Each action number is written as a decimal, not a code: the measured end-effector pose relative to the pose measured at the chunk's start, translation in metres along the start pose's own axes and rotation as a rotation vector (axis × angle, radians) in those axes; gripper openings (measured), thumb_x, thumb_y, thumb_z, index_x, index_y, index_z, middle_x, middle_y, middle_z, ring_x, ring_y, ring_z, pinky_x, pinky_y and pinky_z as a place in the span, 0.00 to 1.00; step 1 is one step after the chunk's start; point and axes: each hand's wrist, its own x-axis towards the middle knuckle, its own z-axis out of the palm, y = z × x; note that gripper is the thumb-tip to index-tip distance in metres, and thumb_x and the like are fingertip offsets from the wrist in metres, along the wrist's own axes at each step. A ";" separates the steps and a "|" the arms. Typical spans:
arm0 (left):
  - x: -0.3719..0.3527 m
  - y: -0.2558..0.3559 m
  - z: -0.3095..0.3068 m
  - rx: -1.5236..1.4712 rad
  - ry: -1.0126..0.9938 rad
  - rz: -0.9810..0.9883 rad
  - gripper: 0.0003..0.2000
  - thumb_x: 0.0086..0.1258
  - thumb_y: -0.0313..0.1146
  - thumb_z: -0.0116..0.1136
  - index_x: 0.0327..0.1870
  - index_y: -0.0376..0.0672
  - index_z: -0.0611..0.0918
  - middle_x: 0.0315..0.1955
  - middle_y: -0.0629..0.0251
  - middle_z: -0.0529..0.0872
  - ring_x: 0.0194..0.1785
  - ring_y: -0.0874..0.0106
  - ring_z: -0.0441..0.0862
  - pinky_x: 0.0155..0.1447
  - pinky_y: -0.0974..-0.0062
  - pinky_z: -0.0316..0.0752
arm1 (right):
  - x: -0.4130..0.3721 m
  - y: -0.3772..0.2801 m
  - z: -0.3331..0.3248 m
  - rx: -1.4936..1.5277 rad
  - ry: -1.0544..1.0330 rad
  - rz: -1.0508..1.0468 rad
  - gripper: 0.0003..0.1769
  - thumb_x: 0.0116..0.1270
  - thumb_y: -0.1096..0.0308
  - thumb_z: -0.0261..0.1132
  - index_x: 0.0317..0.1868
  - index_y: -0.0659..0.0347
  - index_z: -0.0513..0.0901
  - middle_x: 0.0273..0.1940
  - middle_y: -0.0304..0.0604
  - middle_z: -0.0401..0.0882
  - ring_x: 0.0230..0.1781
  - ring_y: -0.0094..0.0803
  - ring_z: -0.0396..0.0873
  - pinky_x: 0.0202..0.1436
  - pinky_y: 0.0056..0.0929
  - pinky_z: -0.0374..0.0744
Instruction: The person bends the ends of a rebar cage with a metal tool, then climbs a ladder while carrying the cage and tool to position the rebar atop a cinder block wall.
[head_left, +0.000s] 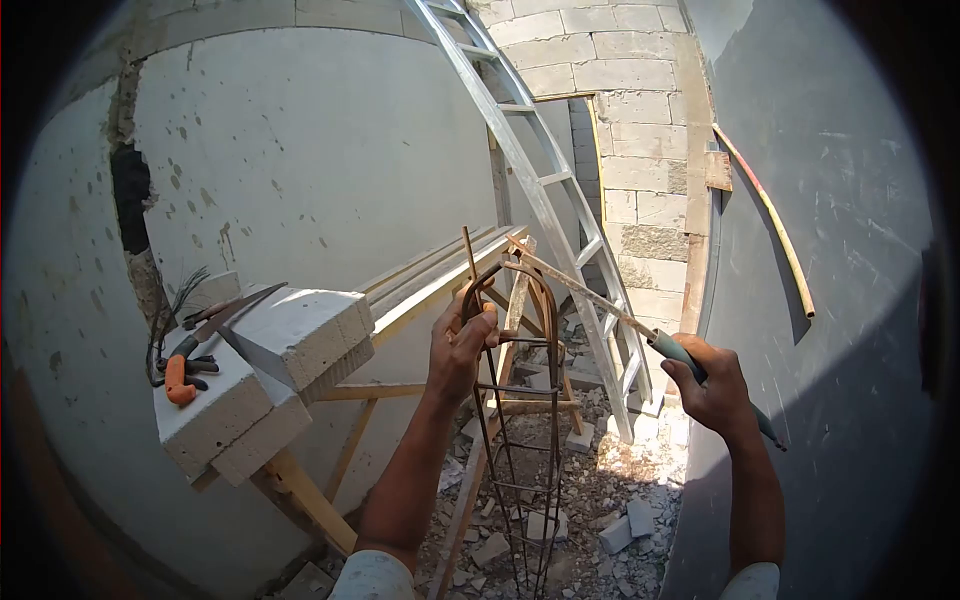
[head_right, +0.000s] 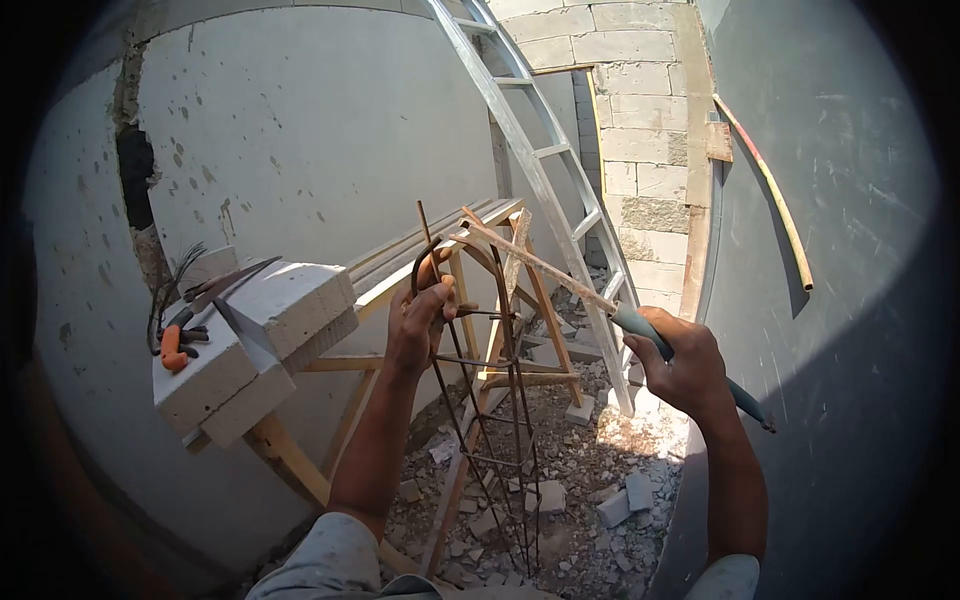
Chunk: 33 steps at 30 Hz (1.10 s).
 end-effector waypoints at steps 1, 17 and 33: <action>0.000 0.001 0.003 0.006 0.001 -0.013 0.24 0.71 0.32 0.53 0.67 0.34 0.70 0.31 0.71 0.73 0.32 0.82 0.72 0.56 0.58 0.82 | 0.008 0.000 -0.005 -0.108 -0.001 -0.064 0.13 0.67 0.62 0.67 0.46 0.61 0.83 0.26 0.50 0.82 0.25 0.45 0.83 0.31 0.37 0.79; -0.012 0.011 0.020 -0.062 -0.028 0.007 0.29 0.67 0.33 0.60 0.67 0.30 0.68 0.31 0.73 0.73 0.35 0.83 0.72 0.47 0.78 0.76 | 0.076 -0.024 -0.052 -0.528 -0.003 -0.386 0.17 0.59 0.61 0.72 0.47 0.59 0.84 0.29 0.49 0.83 0.27 0.47 0.82 0.30 0.41 0.78; -0.012 -0.001 -0.010 -0.187 -0.095 -0.030 0.31 0.61 0.40 0.65 0.61 0.32 0.68 0.38 0.64 0.75 0.44 0.72 0.82 0.57 0.64 0.79 | 0.035 -0.019 0.017 -0.336 0.062 -0.247 0.16 0.67 0.55 0.68 0.50 0.55 0.81 0.29 0.43 0.83 0.25 0.42 0.83 0.27 0.38 0.79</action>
